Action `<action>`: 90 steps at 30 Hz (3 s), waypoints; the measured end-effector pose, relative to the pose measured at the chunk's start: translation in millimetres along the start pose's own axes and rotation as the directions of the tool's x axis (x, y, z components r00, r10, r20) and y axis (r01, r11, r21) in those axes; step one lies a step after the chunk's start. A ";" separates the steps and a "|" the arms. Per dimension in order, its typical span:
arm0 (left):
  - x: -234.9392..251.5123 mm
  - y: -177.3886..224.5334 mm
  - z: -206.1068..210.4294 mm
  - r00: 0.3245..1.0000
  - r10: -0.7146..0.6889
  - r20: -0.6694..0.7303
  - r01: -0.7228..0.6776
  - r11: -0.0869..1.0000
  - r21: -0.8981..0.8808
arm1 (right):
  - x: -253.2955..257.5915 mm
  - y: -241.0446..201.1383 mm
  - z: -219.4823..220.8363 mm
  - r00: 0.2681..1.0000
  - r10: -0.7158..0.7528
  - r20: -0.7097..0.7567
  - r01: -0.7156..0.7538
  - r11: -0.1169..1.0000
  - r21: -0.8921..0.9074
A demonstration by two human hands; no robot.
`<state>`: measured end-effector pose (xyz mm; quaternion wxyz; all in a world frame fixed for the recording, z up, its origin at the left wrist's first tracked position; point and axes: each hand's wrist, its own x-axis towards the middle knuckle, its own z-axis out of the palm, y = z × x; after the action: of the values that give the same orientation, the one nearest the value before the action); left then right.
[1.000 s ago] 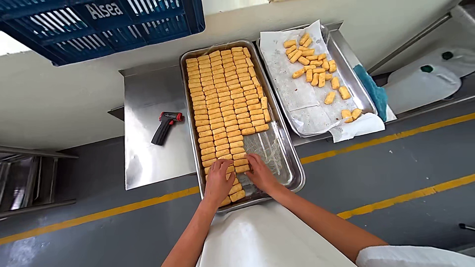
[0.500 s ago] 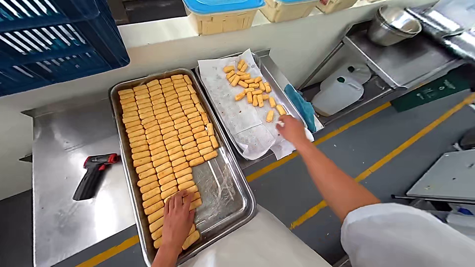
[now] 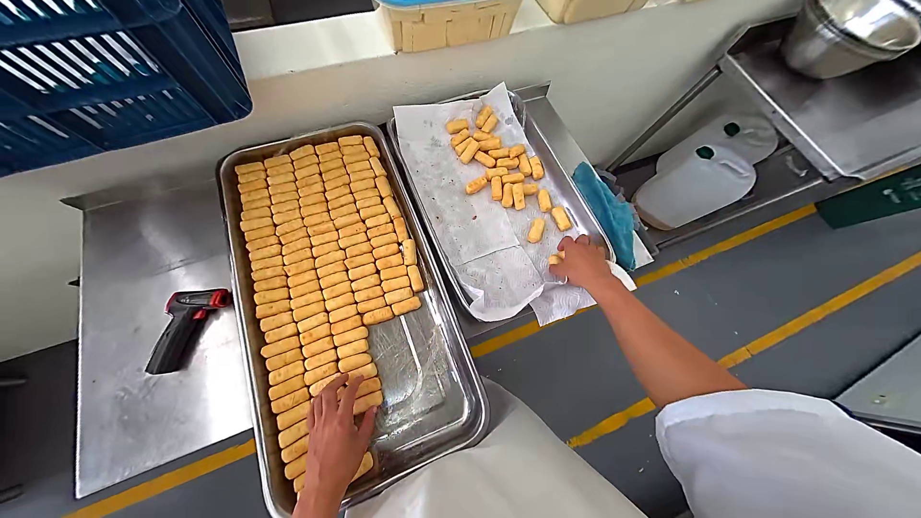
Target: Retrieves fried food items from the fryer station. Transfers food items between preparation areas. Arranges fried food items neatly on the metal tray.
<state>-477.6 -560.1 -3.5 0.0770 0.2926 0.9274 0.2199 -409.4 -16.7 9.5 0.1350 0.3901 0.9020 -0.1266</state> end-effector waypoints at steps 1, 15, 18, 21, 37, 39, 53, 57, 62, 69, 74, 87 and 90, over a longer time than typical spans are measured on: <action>-0.7 1.3 0.9 1.000 -0.008 0.004 0.008 1.000 -0.003 | 0.7 -0.6 2.8 0.999 -0.018 0.027 0.018 1.000 0.008; -4.9 6.6 1.9 1.000 -0.014 -0.016 0.013 0.999 -0.030 | 39.6 -39.3 -19.7 0.957 0.290 -0.031 -0.274 0.930 0.245; -6.3 6.2 0.2 0.999 -0.035 -0.027 0.034 0.999 -0.042 | 41.0 -52.5 -13.0 0.955 0.293 -0.040 -0.278 0.938 0.207; -11.6 4.1 0.4 0.999 -0.039 -0.013 0.038 0.998 -0.047 | 43.7 -60.6 -3.8 0.953 0.301 -0.029 -0.289 0.937 0.197; -14.2 -22.7 -26.9 0.975 -0.145 0.169 0.152 0.988 -0.032 | -78.1 -146.1 -35.6 0.957 -0.278 -0.088 0.291 0.897 0.333; -9.7 -21.6 -21.1 0.978 -0.076 0.197 0.074 0.997 0.019 | -144.6 -190.2 -7.8 0.865 -0.501 0.027 0.470 0.828 0.307; -27.4 -46.0 -35.9 0.994 0.019 0.105 -0.003 0.989 -0.151 | -278.2 -242.8 133.8 0.590 -0.756 0.286 0.712 0.653 0.257; -35.1 -39.7 -31.8 0.983 0.097 0.157 -0.068 0.981 -0.184 | -283.2 -248.7 144.2 0.723 -0.615 0.315 0.515 0.783 0.350; -39.7 -23.6 -24.5 0.913 0.165 0.374 -0.148 0.986 -0.075 | -291.9 -259.2 152.2 0.760 -0.575 0.304 0.423 0.792 0.441; -37.7 -10.4 -4.2 0.942 0.238 0.238 -0.250 0.968 0.019 | -215.9 -219.5 72.8 0.837 -0.511 0.196 0.372 0.793 0.482; -32.5 -24.7 2.8 0.938 0.314 0.147 -0.332 0.935 0.122 | -64.5 -105.6 -8.9 0.961 -0.092 -0.260 0.199 0.883 0.424; -30.5 -18.3 -1.0 0.936 0.196 0.293 -0.257 0.949 0.185 | 58.6 -25.9 -8.0 0.968 0.199 -0.155 -0.149 0.947 0.283; -34.2 -19.1 0.7 0.936 0.194 0.295 -0.254 0.950 0.183 | 42.3 -12.8 -14.2 0.962 0.212 -0.175 -0.123 0.901 0.415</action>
<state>-459.3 -593.5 -12.3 0.1459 0.4311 0.8867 0.0819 -448.8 7.9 9.8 -0.0360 0.4972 0.8291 -0.2533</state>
